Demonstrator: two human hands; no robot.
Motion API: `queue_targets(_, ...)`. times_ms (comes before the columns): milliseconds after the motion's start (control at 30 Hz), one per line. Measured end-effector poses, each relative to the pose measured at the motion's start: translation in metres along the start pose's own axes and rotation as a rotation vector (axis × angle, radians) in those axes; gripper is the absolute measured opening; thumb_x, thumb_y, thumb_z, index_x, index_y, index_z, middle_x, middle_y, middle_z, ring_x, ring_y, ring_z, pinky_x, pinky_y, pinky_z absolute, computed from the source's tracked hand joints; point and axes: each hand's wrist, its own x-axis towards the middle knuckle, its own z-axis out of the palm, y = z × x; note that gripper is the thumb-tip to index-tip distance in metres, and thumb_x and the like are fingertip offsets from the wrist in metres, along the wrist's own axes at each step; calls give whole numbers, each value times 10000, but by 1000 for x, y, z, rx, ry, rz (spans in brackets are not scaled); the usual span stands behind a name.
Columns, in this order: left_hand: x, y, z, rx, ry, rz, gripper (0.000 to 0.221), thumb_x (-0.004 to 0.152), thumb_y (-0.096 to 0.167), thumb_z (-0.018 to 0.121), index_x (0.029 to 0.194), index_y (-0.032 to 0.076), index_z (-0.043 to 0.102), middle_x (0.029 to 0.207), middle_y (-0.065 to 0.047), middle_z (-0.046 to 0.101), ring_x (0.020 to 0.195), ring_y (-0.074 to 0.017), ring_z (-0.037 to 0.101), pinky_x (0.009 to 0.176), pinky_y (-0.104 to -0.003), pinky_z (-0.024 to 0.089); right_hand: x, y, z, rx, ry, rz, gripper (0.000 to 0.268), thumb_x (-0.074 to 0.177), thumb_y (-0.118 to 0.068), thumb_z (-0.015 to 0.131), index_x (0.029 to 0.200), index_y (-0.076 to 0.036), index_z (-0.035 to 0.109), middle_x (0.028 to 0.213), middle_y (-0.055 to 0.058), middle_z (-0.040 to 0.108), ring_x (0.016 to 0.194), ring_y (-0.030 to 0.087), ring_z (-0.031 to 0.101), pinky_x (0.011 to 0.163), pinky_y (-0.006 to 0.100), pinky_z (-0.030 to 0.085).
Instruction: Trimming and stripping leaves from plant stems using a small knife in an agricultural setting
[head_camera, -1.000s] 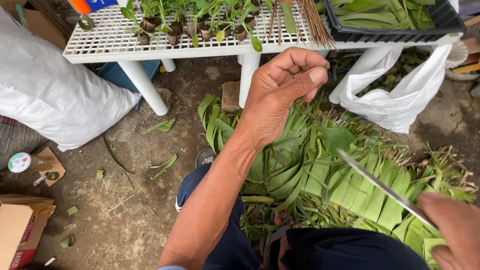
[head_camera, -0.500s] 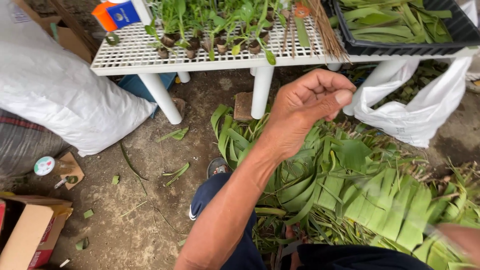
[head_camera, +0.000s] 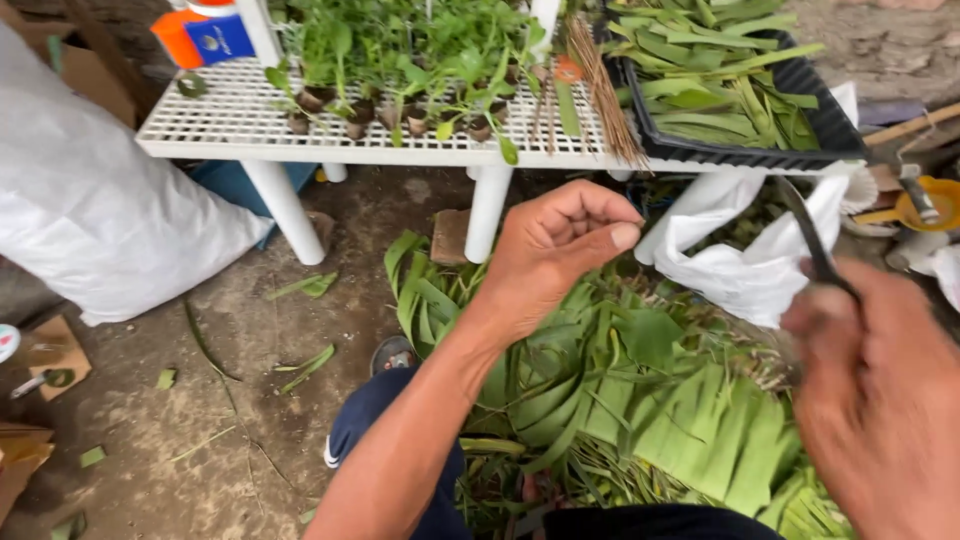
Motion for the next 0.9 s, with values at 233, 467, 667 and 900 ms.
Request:
queue_targets(233, -4, 7, 3, 315, -72, -8, 133, 1105, 307, 591, 1229, 269, 621, 1127, 62, 632, 951, -159, 617, 903, -418, 627, 6, 7, 84, 727, 45, 2, 234, 1132, -126, 455, 1249, 51, 555, 822, 97, 543, 605, 138, 477, 483, 250, 395)
queue_targets(467, -1, 17, 17, 329, -127, 17, 104, 1091, 275, 613, 1181, 225, 628, 1155, 19, 616, 1007, -175, 600, 917, -384, 566, 7, 2, 95, 899, 25, -15, 294, 1134, -166, 380, 1292, 24, 538, 886, 79, 544, 620, 123, 438, 507, 230, 362)
queue_targets(667, 3, 19, 20, 373, -105, 48, 75, 1046, 197, 670, 1119, 182, 664, 1116, -15, 636, 992, -180, 635, 880, -351, 569, 3, -8, 98, 796, 115, -235, 275, 1113, -158, 374, 1270, 63, 419, 941, 148, 604, 589, 143, 427, 520, 273, 389)
queue_targets(900, 3, 23, 16, 403, -67, 51, 21, 1000, 150, 720, 1020, 147, 720, 1023, -24, 676, 930, -166, 644, 827, -332, 542, -1, -8, 100, 746, 131, -281, 281, 1106, -215, 402, 1224, 38, 437, 983, 149, 679, 620, 144, 505, 555, 273, 452)
